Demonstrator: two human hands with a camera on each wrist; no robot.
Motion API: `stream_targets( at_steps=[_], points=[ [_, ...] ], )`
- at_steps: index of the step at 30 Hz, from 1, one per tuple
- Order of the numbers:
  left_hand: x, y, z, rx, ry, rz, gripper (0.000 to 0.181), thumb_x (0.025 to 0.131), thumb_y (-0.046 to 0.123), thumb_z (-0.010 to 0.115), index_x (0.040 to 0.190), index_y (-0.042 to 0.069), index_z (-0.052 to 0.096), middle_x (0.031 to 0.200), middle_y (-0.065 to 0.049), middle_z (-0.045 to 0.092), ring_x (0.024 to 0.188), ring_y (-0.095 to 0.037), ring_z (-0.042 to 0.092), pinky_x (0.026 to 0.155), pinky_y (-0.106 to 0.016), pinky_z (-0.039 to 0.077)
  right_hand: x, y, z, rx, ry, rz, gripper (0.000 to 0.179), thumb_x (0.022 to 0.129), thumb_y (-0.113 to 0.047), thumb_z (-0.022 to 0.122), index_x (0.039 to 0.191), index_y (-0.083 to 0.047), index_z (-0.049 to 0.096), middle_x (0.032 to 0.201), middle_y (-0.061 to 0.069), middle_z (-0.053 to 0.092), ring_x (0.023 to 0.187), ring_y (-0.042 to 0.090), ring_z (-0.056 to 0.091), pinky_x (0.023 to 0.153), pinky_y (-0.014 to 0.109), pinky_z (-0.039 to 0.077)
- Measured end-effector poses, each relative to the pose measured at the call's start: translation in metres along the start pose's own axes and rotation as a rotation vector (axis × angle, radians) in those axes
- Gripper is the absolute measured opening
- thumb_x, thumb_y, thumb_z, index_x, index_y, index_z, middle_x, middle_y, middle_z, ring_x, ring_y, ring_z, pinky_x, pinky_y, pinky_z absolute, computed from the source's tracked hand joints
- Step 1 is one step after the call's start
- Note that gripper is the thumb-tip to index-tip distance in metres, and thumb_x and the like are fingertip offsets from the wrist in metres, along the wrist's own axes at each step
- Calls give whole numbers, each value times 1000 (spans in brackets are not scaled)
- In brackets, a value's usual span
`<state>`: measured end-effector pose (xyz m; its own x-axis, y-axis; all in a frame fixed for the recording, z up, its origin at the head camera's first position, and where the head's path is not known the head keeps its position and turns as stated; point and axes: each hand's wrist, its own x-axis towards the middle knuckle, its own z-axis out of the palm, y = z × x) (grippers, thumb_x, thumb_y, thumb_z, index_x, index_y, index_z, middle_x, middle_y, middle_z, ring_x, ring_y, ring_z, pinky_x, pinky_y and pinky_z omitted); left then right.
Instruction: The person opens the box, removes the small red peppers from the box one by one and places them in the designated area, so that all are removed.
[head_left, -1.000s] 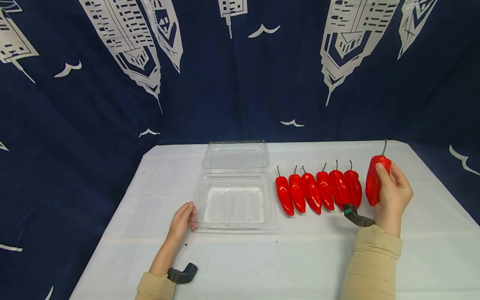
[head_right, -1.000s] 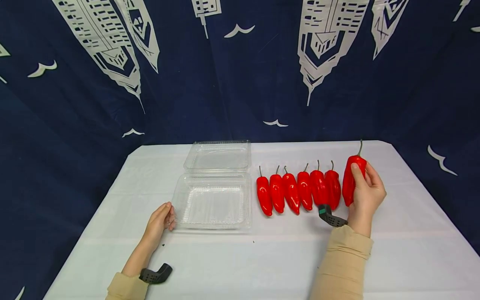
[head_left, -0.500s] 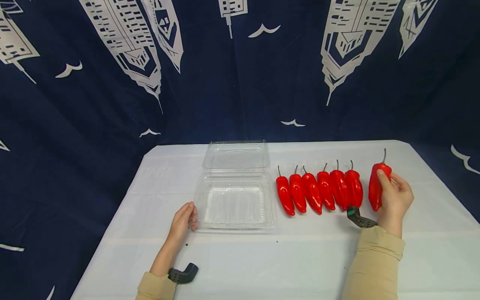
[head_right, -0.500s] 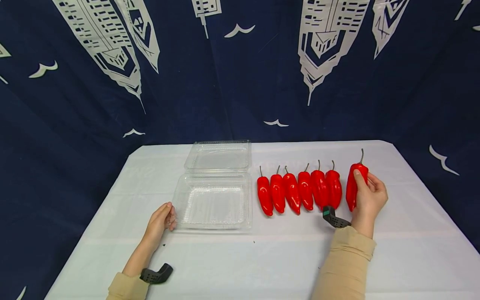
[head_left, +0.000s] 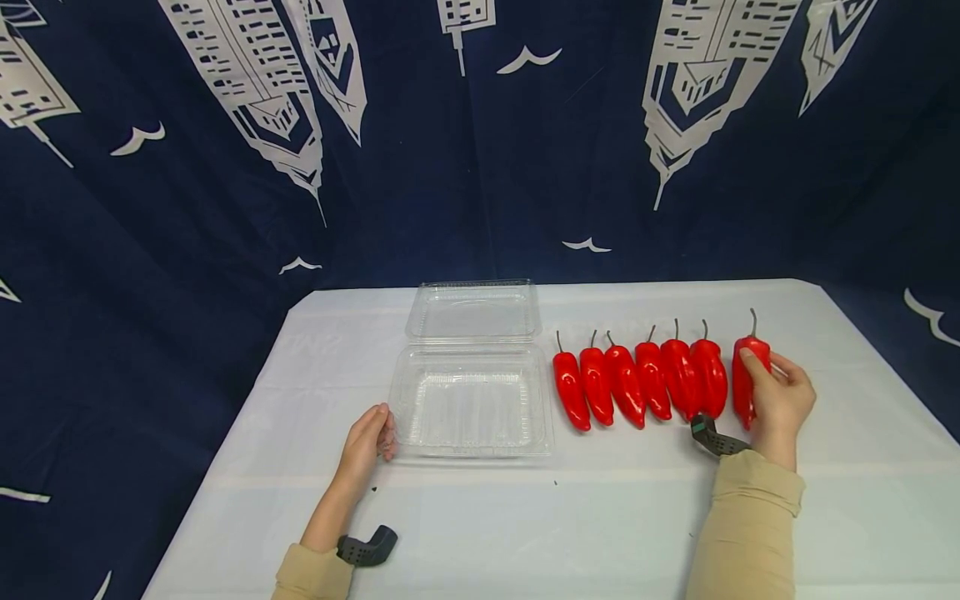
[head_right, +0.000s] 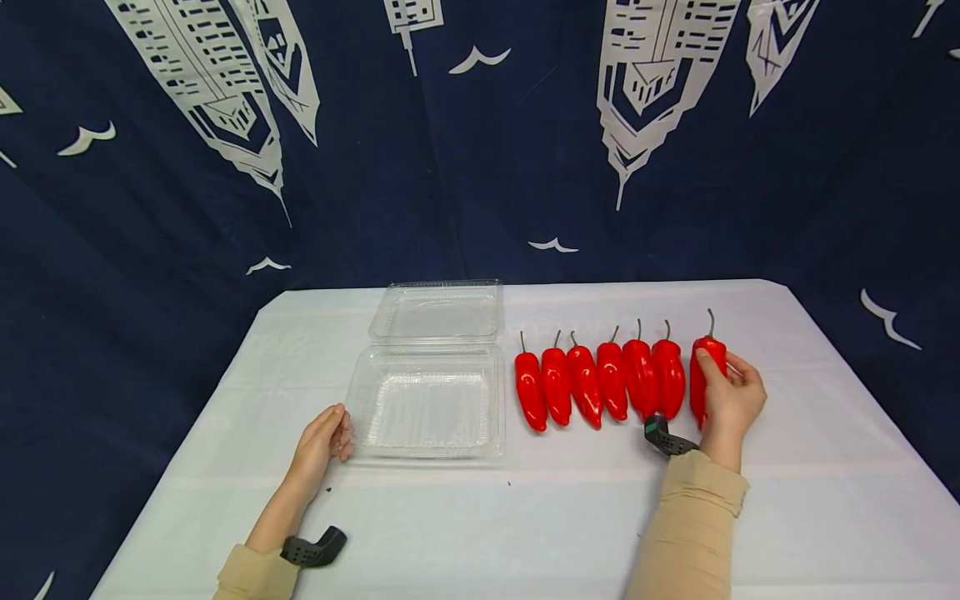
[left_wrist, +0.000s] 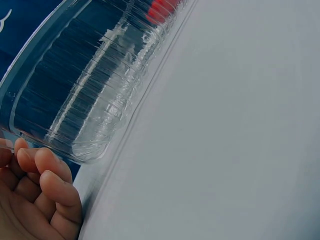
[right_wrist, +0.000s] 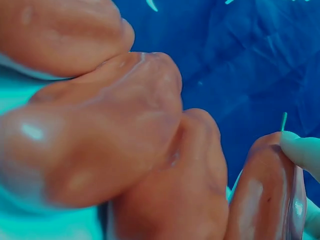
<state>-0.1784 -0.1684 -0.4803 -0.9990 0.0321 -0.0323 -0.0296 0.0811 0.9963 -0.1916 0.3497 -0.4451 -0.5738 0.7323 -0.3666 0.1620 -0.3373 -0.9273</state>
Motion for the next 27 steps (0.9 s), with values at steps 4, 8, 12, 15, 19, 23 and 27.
stream_targets(
  at_steps=[4,8,12,15,19,23,27],
  points=[
    [0,-1,0,4,2,15,33,104,27,32,83,3,43,64,-3,38,52,-11,40,47,-20,37,3,3,1,-20,-8,6,74,72,-39,79,135,-21,46,101,-12,47,90,1,48,100,24,37],
    [0,-1,0,4,-1,22,33,104,27,33,83,3,42,64,-2,38,52,-11,40,47,-20,37,5,4,2,-22,-20,-1,68,76,-34,78,134,-19,48,97,-11,47,83,1,48,74,13,48],
    [0,1,0,-10,-10,6,32,104,24,31,83,3,42,65,-3,38,52,-11,39,47,-20,37,5,5,4,-43,-27,-13,63,81,-31,74,136,-16,48,95,-11,47,82,1,47,65,9,45],
    [-2,7,0,-8,-22,-2,32,105,21,28,83,3,42,65,-3,37,52,-11,39,48,-20,36,6,6,5,-73,-27,-7,61,85,-32,69,139,-17,45,108,-8,50,94,2,47,88,17,43],
    [-9,20,3,9,-31,3,31,105,18,26,83,2,42,65,-2,37,53,-10,38,49,-19,36,7,7,5,-117,-53,-15,58,91,-33,61,143,-20,40,141,1,40,124,10,38,107,29,27],
    [-13,27,5,13,-30,6,31,105,16,26,82,2,42,65,-2,37,53,-10,38,49,-19,36,8,10,5,-165,-59,-60,54,94,-31,55,144,-18,38,148,1,33,131,12,32,108,29,25],
    [-14,28,5,7,-27,3,31,105,16,27,82,2,42,65,-2,37,53,-10,38,49,-20,36,8,13,9,-181,-18,-98,52,93,-26,55,142,-16,40,139,3,43,120,10,42,106,27,30]
  ],
)
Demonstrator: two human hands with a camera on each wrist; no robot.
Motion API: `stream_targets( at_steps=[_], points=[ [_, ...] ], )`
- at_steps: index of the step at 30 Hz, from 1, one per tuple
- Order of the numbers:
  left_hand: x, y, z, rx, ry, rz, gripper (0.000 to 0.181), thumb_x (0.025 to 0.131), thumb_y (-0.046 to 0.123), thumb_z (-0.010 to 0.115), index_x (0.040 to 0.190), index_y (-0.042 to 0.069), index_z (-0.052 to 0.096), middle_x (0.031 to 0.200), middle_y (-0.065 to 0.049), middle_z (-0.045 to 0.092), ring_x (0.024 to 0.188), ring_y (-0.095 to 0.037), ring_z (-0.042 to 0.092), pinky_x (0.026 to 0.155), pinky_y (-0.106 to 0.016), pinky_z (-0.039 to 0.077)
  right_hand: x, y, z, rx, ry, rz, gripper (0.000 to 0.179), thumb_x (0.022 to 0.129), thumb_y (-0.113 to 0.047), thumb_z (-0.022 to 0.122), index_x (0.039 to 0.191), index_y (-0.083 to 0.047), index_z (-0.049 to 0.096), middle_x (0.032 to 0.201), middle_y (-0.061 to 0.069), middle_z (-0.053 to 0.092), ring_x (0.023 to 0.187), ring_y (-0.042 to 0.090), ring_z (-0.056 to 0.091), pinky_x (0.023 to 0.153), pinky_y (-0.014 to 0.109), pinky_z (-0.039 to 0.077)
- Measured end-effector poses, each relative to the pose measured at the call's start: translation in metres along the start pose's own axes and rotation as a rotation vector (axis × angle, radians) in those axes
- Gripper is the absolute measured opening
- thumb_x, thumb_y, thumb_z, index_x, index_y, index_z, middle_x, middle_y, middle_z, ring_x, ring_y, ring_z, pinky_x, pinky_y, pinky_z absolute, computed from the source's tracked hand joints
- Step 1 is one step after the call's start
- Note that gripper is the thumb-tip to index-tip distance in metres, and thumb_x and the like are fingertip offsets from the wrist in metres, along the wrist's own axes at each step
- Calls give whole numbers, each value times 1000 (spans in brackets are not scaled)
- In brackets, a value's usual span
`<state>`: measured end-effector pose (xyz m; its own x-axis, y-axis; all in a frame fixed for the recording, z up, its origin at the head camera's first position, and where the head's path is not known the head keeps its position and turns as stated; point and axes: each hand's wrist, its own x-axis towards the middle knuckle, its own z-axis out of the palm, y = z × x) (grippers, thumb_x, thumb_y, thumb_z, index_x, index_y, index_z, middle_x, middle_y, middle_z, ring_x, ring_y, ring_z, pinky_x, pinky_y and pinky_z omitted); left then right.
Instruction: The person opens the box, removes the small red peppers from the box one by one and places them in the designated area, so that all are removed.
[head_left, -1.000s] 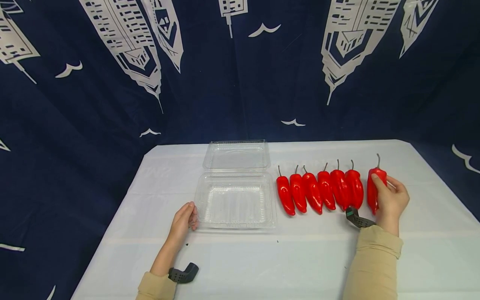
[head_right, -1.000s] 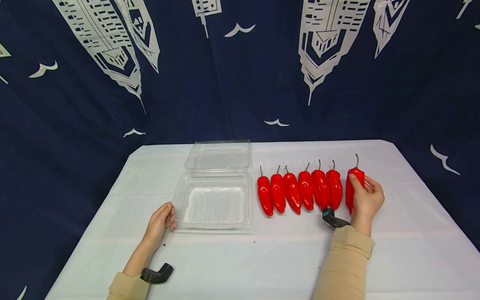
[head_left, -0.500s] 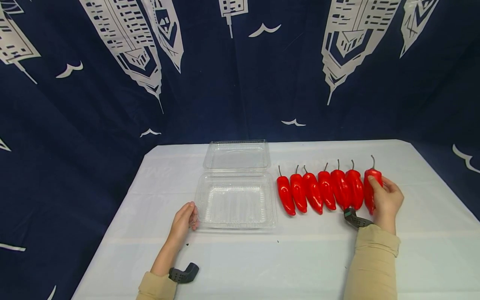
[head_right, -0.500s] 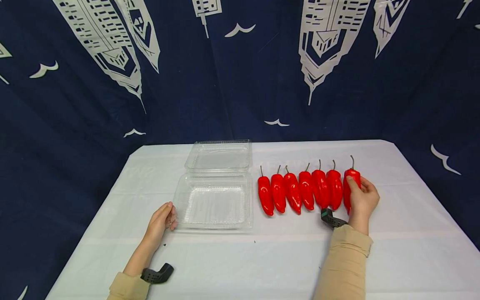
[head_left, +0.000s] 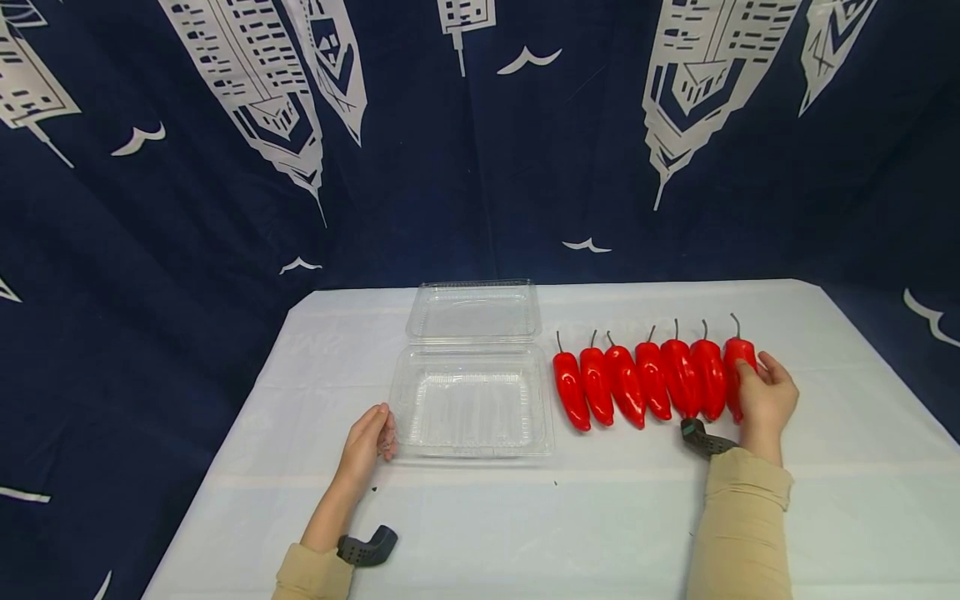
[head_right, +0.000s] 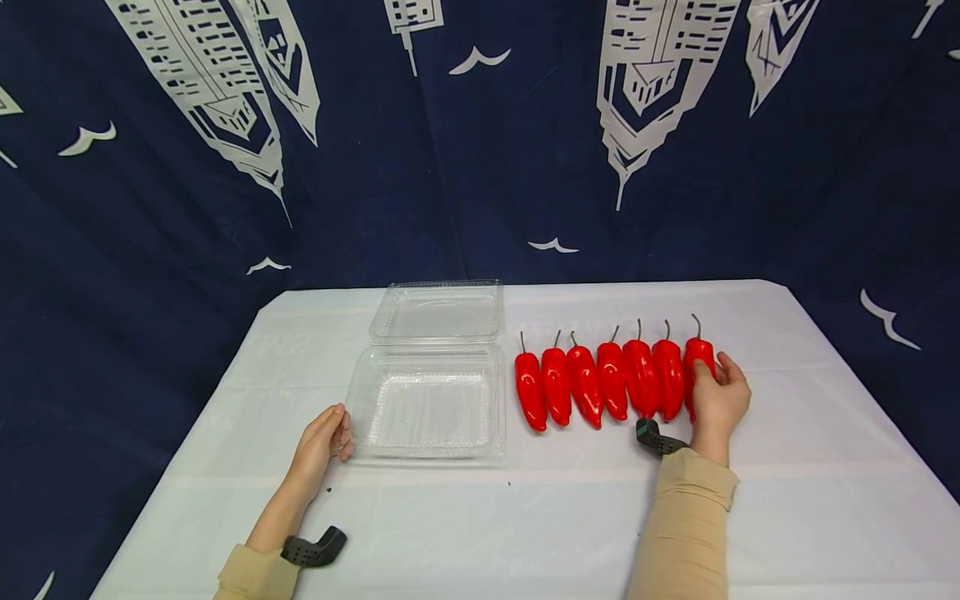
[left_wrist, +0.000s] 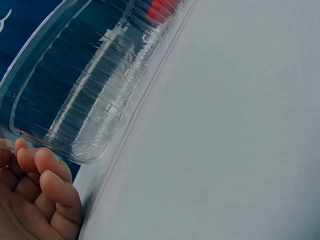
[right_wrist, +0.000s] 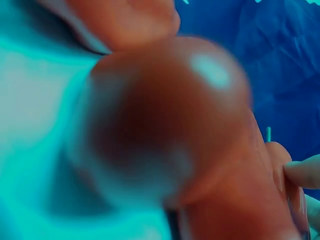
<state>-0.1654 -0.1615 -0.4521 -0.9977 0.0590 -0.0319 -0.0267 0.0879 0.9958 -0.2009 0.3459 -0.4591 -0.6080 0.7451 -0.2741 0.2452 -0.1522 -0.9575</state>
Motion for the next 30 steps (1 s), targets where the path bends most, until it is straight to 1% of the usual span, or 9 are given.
stream_targets(
  at_steps=[3,8,10,12,15,17,20,25,30],
  points=[
    [1,-1,0,-1,5,-12,31,105,17,27,82,2,42,65,-3,37,53,-11,39,49,-20,36,-1,1,2,-2,22,-21,51,93,-23,55,141,-14,42,131,3,47,114,9,46,104,27,33],
    [1,-2,-1,4,6,-12,31,105,17,26,83,2,42,66,-3,37,53,-11,39,49,-20,36,-1,3,3,5,32,-48,48,92,-19,55,138,-8,45,120,1,52,105,6,50,101,25,36],
    [1,-3,-1,5,5,-9,31,105,17,26,83,1,42,66,-3,38,53,-11,39,49,-20,36,-1,3,4,-8,39,-55,47,92,-18,55,138,-7,46,120,1,53,103,5,51,101,24,37],
    [1,-2,-1,5,2,-4,31,105,17,26,83,1,42,67,-3,38,53,-11,39,49,-20,36,-1,3,4,-23,45,-61,47,93,-18,54,137,-7,46,124,3,54,103,5,52,100,24,37],
    [1,-2,-1,-2,-1,0,31,105,16,27,83,1,42,67,-3,38,53,-11,39,49,-20,36,-1,3,4,-91,35,-80,47,94,-20,51,139,-7,44,136,11,48,111,6,51,100,24,37],
    [1,-2,-1,-3,-3,2,31,105,16,27,82,1,42,66,-3,37,53,-11,39,49,-20,36,-1,3,4,-127,26,-92,48,95,-21,50,140,-7,42,140,14,44,117,9,49,101,24,36],
    [1,-2,-1,-4,-2,1,31,105,16,27,82,1,42,66,-3,38,53,-11,39,49,-20,36,-1,3,3,-171,18,-111,50,95,-22,49,141,-7,39,142,15,42,121,12,46,101,25,36],
    [1,-1,-1,-8,-2,-2,31,105,16,27,82,1,42,67,-4,37,53,-11,38,49,-20,36,-2,3,2,-200,0,-122,51,96,-24,46,143,-6,37,143,16,40,125,16,44,102,26,35],
    [0,0,0,0,1,-10,31,105,17,27,82,1,42,68,-4,38,54,-11,38,49,-20,36,-2,1,-1,-279,-53,-143,53,97,-25,40,145,-4,30,145,18,34,132,27,35,106,31,31]
  ],
)
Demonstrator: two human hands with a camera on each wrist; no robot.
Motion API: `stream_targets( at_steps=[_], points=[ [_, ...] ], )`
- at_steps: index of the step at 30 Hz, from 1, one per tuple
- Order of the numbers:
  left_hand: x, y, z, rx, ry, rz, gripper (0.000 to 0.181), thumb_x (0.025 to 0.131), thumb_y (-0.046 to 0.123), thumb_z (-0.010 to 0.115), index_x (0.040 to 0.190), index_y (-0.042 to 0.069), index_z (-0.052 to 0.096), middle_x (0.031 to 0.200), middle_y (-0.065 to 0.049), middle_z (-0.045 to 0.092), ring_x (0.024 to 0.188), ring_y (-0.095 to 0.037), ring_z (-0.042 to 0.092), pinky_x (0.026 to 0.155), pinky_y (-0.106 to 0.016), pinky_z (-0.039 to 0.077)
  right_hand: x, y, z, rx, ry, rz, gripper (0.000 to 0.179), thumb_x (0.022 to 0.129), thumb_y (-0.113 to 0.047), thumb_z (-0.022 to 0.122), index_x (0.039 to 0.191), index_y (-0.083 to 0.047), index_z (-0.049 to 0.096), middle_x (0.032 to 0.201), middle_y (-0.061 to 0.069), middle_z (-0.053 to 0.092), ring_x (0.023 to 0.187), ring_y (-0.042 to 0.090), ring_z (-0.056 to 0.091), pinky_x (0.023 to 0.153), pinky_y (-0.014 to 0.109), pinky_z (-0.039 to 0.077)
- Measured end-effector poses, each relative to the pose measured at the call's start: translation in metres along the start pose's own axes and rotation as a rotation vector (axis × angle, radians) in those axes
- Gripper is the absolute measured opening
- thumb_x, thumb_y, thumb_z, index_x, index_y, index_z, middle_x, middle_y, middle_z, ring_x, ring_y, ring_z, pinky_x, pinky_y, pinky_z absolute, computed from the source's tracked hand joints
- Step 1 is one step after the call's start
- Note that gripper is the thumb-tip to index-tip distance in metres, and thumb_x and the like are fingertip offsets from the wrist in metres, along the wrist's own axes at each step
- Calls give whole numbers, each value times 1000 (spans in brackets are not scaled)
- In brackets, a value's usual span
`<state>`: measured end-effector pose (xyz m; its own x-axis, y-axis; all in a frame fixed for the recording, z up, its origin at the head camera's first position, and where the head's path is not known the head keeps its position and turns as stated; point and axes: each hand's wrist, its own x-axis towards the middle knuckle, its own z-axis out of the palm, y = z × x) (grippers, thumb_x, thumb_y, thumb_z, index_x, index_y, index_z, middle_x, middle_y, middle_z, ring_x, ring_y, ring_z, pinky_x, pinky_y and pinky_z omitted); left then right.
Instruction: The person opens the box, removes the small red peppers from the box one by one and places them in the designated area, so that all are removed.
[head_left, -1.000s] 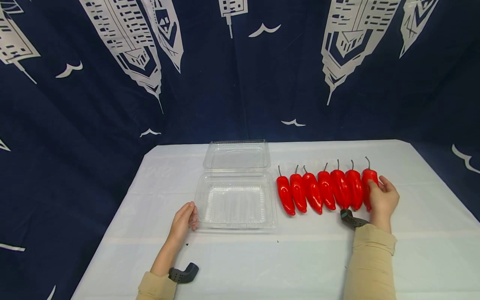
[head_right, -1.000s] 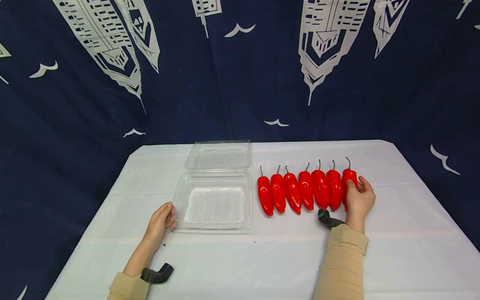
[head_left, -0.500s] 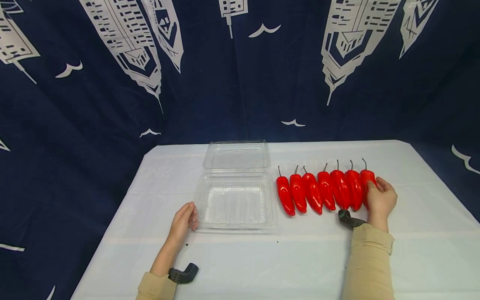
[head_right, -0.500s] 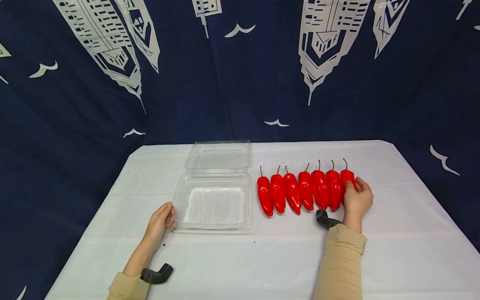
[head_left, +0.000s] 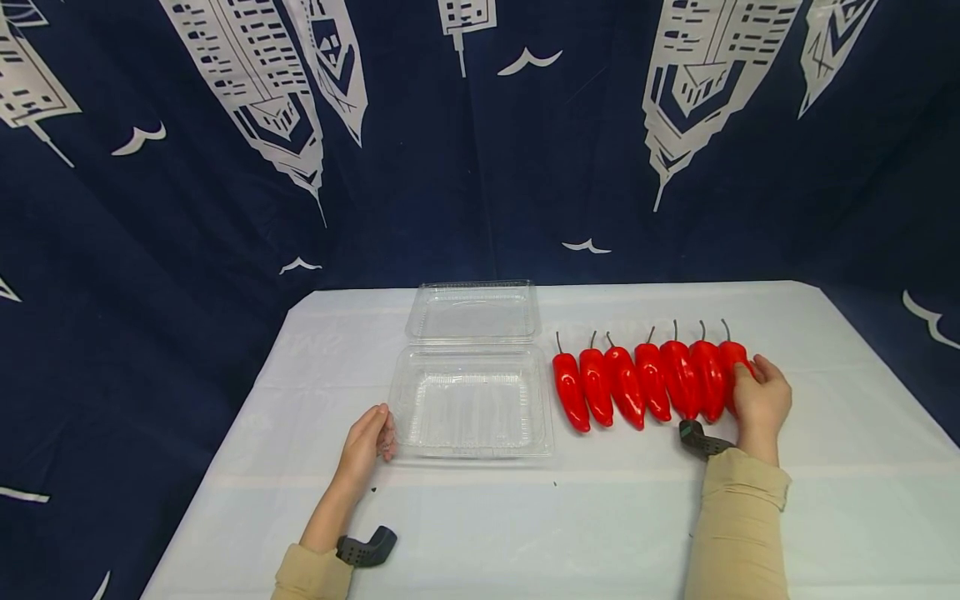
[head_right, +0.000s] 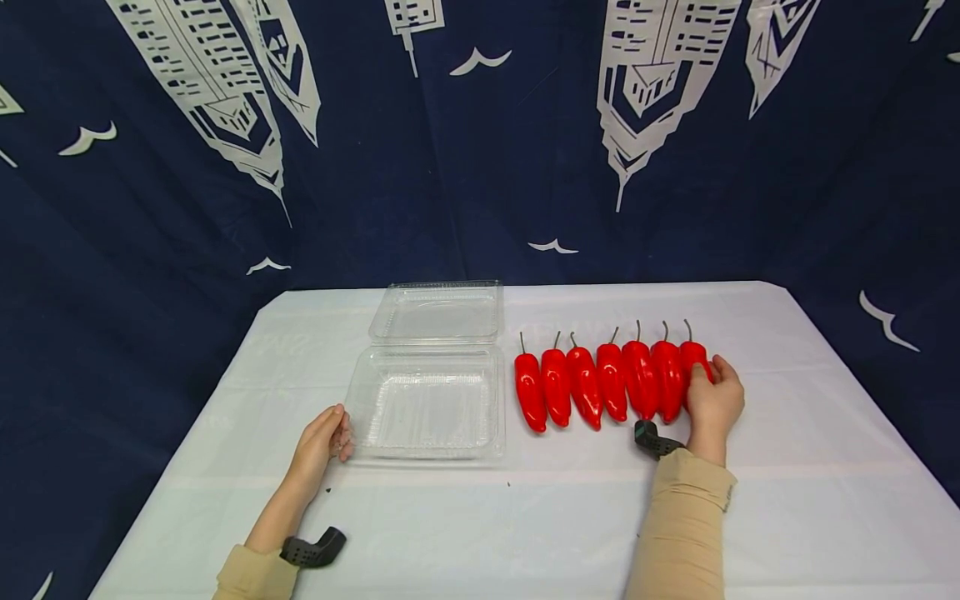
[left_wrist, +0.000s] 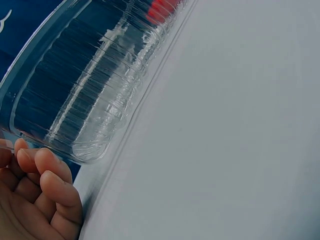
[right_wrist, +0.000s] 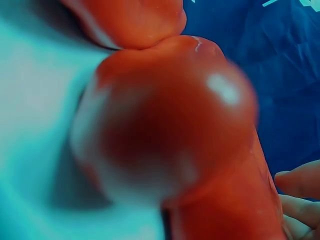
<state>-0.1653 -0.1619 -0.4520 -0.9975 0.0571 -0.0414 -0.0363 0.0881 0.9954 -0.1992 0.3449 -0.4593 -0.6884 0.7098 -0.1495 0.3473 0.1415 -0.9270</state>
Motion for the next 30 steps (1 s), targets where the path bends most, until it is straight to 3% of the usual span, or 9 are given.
stream_targets(
  at_steps=[5,13,20,30],
  points=[
    [3,-7,-2,-1,1,-2,31,105,17,27,83,1,42,67,-4,37,54,-11,39,49,-20,36,0,-1,-2,-38,-36,-9,55,98,-26,36,146,-3,25,148,18,29,135,31,30,108,34,26],
    [13,-29,-6,-22,24,6,33,104,25,31,83,3,42,66,-3,38,52,-11,39,47,-21,36,-3,-6,-3,40,-19,64,59,97,-31,42,147,-7,25,150,15,28,135,26,31,107,31,28],
    [13,-31,-5,-15,31,45,35,104,29,32,82,4,42,64,-2,37,52,-10,39,47,-20,36,-3,-8,-4,83,17,79,57,96,-30,45,147,-9,28,149,12,30,134,23,32,107,29,28],
    [13,-29,-5,-12,28,49,37,104,32,31,82,4,43,65,-1,38,52,-9,38,47,-20,36,-13,-22,-2,223,92,73,53,95,-27,49,145,-17,34,149,2,33,135,16,29,108,27,26]
  ],
)
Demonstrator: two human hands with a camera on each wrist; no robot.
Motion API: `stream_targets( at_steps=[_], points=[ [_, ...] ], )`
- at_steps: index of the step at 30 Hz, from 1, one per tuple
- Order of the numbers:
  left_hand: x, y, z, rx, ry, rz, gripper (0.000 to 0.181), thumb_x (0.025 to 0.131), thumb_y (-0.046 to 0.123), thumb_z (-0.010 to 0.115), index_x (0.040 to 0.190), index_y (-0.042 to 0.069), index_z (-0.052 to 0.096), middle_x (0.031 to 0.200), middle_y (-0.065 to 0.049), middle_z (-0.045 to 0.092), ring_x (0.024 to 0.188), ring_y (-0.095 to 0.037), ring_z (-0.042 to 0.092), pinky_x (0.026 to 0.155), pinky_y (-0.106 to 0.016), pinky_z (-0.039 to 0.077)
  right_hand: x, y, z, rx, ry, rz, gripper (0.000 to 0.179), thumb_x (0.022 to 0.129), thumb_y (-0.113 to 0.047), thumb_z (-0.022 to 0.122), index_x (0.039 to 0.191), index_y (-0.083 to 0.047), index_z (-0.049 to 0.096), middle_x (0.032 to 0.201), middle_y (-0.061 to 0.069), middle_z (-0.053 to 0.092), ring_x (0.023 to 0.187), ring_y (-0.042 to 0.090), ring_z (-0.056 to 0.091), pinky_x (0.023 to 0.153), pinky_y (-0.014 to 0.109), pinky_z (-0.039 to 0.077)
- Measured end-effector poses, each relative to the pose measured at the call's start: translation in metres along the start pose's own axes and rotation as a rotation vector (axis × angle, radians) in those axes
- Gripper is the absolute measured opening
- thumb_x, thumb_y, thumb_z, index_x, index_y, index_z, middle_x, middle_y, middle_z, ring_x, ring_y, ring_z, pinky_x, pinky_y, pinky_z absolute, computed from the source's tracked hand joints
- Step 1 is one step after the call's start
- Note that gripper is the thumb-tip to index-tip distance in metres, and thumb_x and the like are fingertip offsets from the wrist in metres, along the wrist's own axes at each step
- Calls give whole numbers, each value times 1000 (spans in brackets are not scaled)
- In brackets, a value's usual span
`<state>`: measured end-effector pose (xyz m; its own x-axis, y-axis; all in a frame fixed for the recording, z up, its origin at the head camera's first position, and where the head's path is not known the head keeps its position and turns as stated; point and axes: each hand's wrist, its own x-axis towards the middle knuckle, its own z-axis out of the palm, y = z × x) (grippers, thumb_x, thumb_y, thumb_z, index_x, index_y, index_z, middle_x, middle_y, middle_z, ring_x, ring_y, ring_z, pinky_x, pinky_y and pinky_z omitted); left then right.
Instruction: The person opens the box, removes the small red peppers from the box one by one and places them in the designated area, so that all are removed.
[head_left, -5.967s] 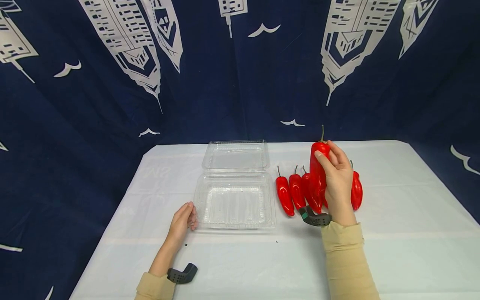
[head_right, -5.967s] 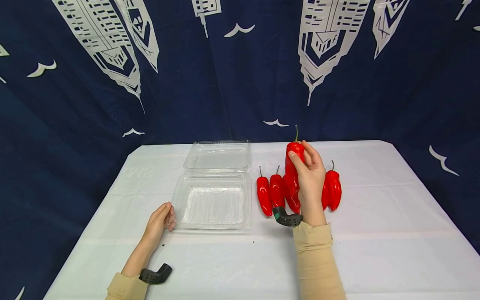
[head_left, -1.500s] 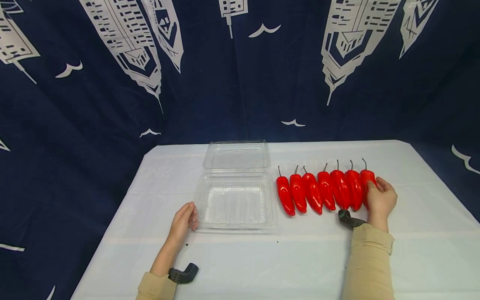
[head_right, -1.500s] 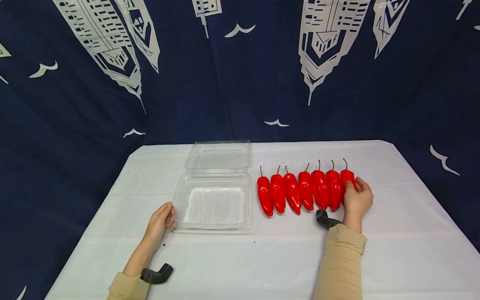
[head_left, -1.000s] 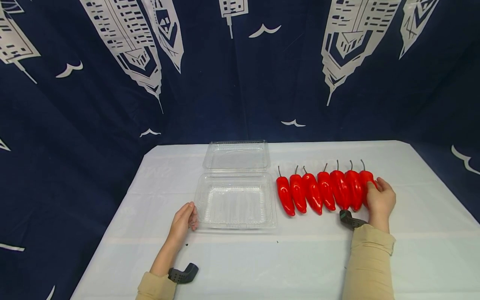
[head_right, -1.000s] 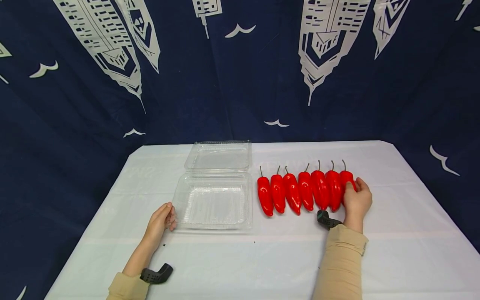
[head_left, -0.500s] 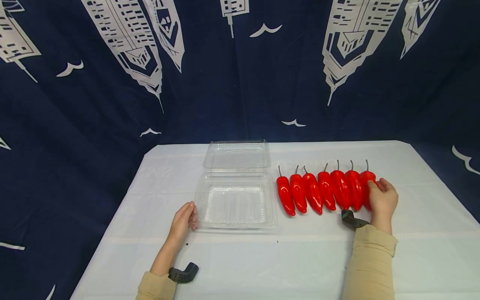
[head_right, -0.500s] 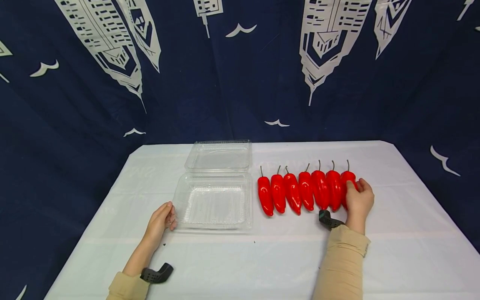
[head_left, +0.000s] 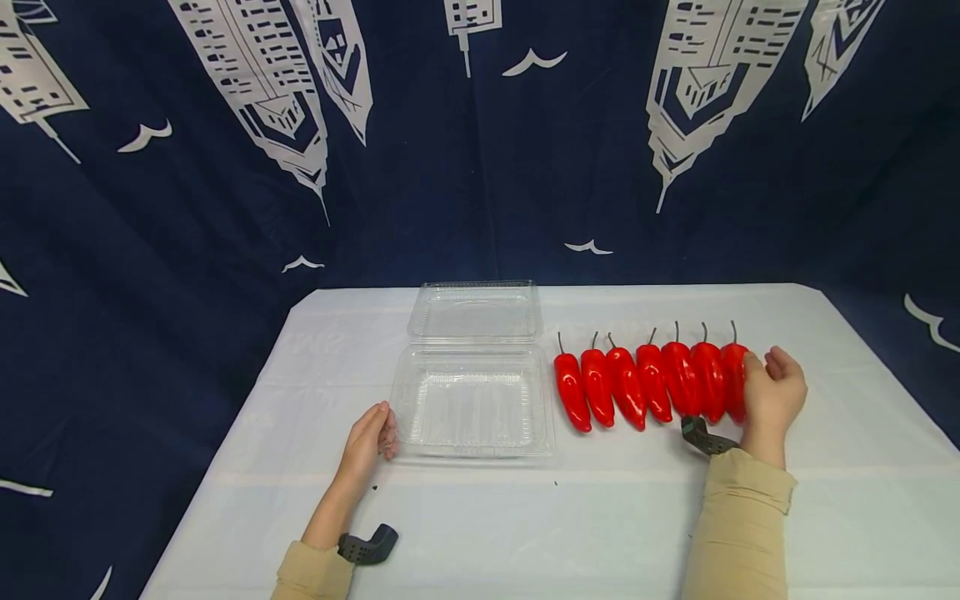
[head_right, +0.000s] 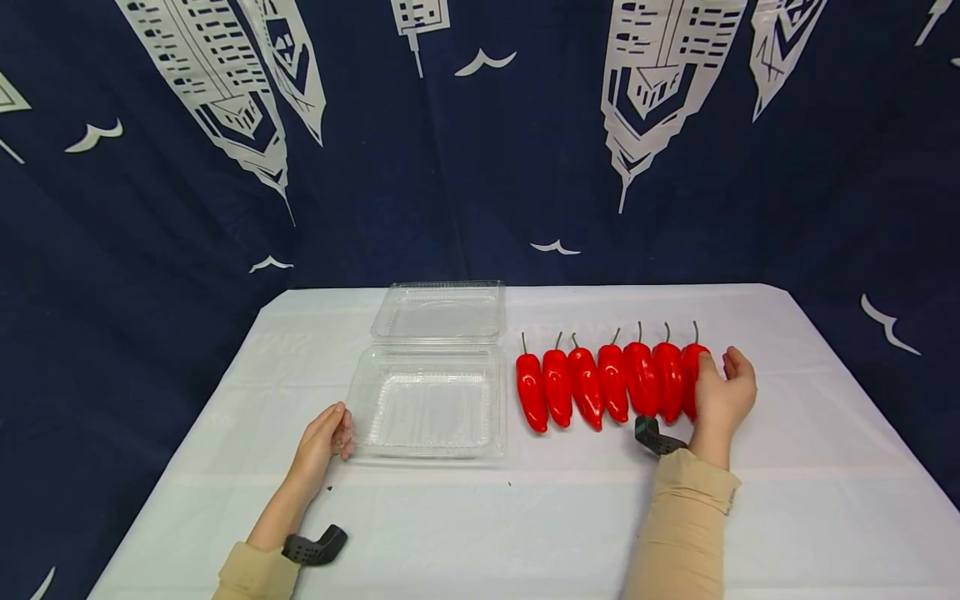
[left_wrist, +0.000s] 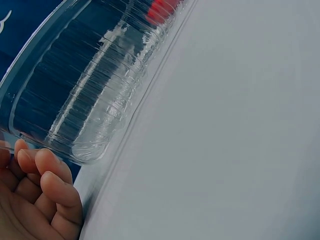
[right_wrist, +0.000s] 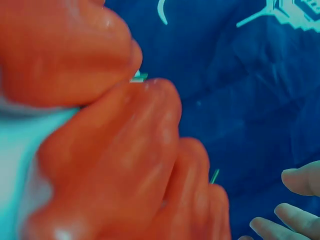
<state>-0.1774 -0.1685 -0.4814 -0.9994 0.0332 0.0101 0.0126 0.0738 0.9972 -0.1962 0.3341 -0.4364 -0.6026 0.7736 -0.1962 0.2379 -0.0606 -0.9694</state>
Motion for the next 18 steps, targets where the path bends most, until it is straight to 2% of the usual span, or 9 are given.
stream_targets(
  at_steps=[4,8,13,16,18],
  points=[
    [0,-1,0,-12,-6,0,38,104,33,31,81,4,42,64,0,38,52,-9,38,47,-19,36,-7,-7,5,29,4,-47,51,94,-23,51,143,-15,37,147,3,35,135,16,31,107,26,26],
    [0,0,0,-13,-8,-4,38,104,32,31,82,4,42,63,-1,37,52,-10,38,47,-20,36,-13,-10,13,-16,-13,-83,51,95,-26,49,143,-15,37,147,3,35,134,18,33,106,25,28],
    [-1,2,1,-9,-9,-7,36,105,29,29,83,2,42,64,-3,37,52,-11,39,47,-21,37,-23,-17,22,-54,-55,-97,52,95,-28,49,144,-18,36,148,3,35,134,20,33,107,31,29],
    [-1,3,1,-5,-6,0,36,105,28,28,83,2,42,64,-3,37,52,-10,38,47,-20,37,-21,-13,28,-86,-69,-122,53,95,-32,50,145,-20,35,148,3,34,134,22,32,106,36,30],
    [0,2,1,-3,-4,3,36,105,28,28,83,3,42,63,-2,37,51,-10,38,46,-20,37,-10,-3,33,-125,-73,-154,55,94,-37,50,145,-23,35,148,1,35,135,22,32,105,38,31]
  ],
)
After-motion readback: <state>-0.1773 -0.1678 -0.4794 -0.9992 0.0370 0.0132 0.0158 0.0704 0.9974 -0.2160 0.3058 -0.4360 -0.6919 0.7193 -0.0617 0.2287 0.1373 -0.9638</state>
